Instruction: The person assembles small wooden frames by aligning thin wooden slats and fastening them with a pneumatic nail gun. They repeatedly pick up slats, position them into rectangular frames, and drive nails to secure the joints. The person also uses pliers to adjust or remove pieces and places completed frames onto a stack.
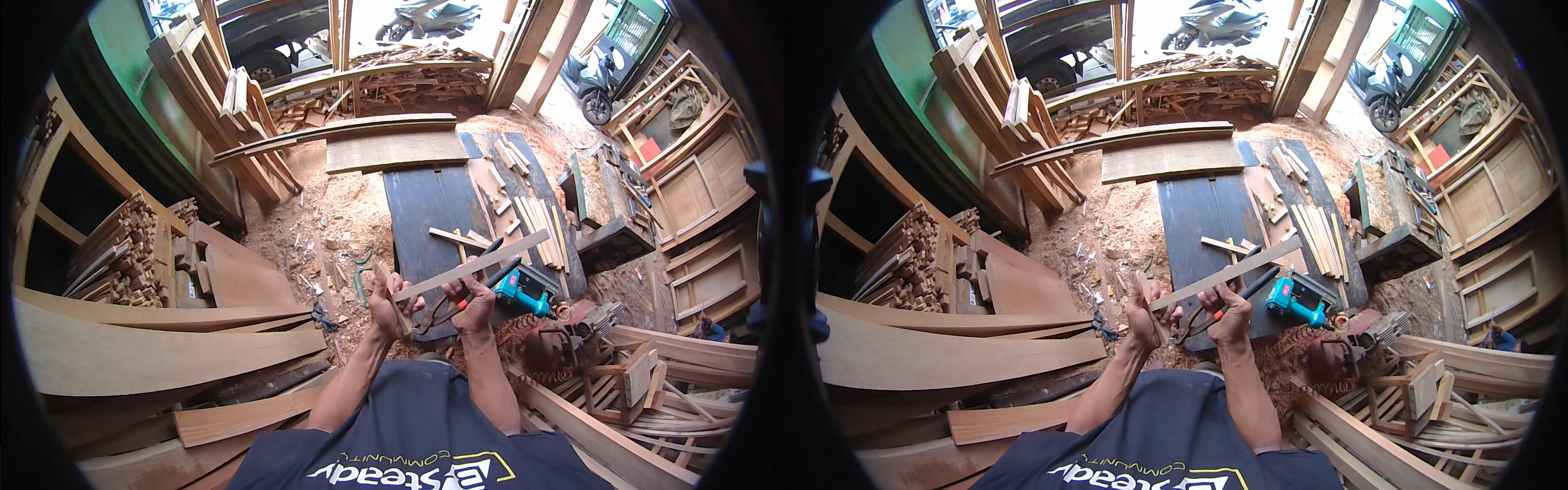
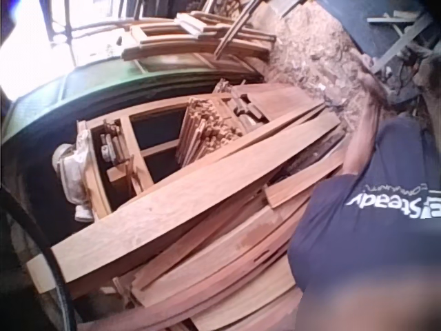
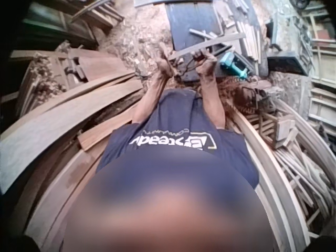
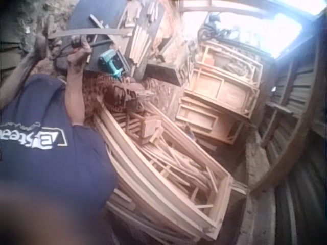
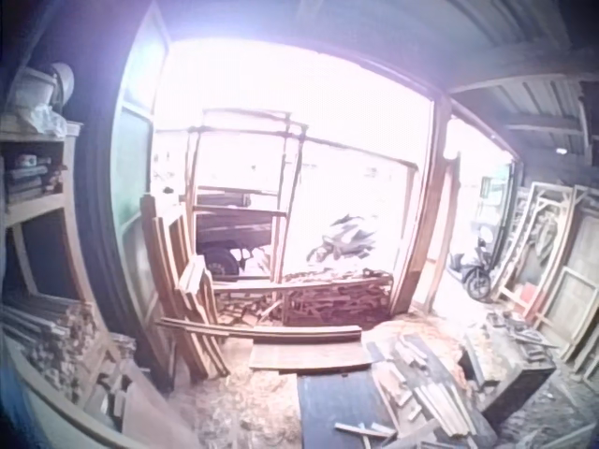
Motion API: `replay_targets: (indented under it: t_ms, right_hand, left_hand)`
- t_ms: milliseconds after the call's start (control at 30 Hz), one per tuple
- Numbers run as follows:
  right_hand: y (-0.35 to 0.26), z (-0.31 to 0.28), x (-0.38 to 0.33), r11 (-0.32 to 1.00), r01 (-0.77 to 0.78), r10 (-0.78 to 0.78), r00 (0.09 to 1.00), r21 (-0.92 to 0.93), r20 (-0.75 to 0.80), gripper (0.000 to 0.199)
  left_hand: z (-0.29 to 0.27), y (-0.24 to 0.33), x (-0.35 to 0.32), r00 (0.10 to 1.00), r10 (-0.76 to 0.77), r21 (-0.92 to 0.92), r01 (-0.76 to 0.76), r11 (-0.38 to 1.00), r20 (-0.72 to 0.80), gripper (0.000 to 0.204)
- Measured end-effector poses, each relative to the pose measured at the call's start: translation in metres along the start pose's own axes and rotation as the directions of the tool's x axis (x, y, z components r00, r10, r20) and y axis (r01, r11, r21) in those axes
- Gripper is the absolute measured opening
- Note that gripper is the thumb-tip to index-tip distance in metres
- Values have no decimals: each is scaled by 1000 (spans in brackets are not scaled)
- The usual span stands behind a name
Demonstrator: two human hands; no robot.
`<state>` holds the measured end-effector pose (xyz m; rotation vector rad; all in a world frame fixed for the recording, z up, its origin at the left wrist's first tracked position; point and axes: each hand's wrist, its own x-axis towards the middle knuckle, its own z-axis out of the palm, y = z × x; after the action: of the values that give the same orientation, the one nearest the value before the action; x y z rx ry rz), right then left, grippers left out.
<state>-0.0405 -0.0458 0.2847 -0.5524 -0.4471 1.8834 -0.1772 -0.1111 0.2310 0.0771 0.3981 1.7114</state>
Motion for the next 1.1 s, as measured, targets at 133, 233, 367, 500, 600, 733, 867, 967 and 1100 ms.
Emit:
replay_targets:
  t_ms: [133, 233, 367, 500, 600, 733, 867, 967, 1100]
  right_hand:
    - [12, -22, 7, 980, -124, 127, 992, 159, -8, 15]
    - [21, -41, 6, 915, -147, 177, 983, 377, -47, 4]
    - [35, -58, -1, 730, -273, 417, 904, 626, -91, 3]
    - [6, -81, 9, 869, -79, 161, 978, 488, -129, 4]
    - [-15, -106, 43, 958, 240, -197, 948, 156, -251, 6]
    - [-18, -139, 85, 752, 291, -519, 814, -591, -259, 18]
    - [-11, -159, 100, 707, 232, -471, 860, -668, -199, 49]
    - [-8, -167, 100, 750, 178, -379, 905, -637, -194, 62]
    - [-18, -169, 102, 671, 218, -383, 920, -708, -79, 63]
  left_hand:
    - [-26, -5, 3, 994, -85, -62, 81, 995, -66, 54]
    - [-42, -12, 5, 984, -173, -271, 179, 946, 45, 55]
    - [-48, -13, 9, 970, -162, -460, 230, 857, 183, 58]
    - [-50, 11, 10, 997, -41, -281, 21, 959, -67, 60]
    - [-51, 20, 10, 967, 26, -215, -83, 973, -252, 60]
    - [-49, 5, 15, 940, 65, -89, -101, 991, -335, 58]
    - [-44, -9, 27, 909, 39, -67, -73, 995, -415, 57]
    - [-39, -16, 37, 895, 11, -72, -48, 996, -447, 58]
    - [-27, -34, 55, 881, 76, 38, -66, 997, -468, 59]
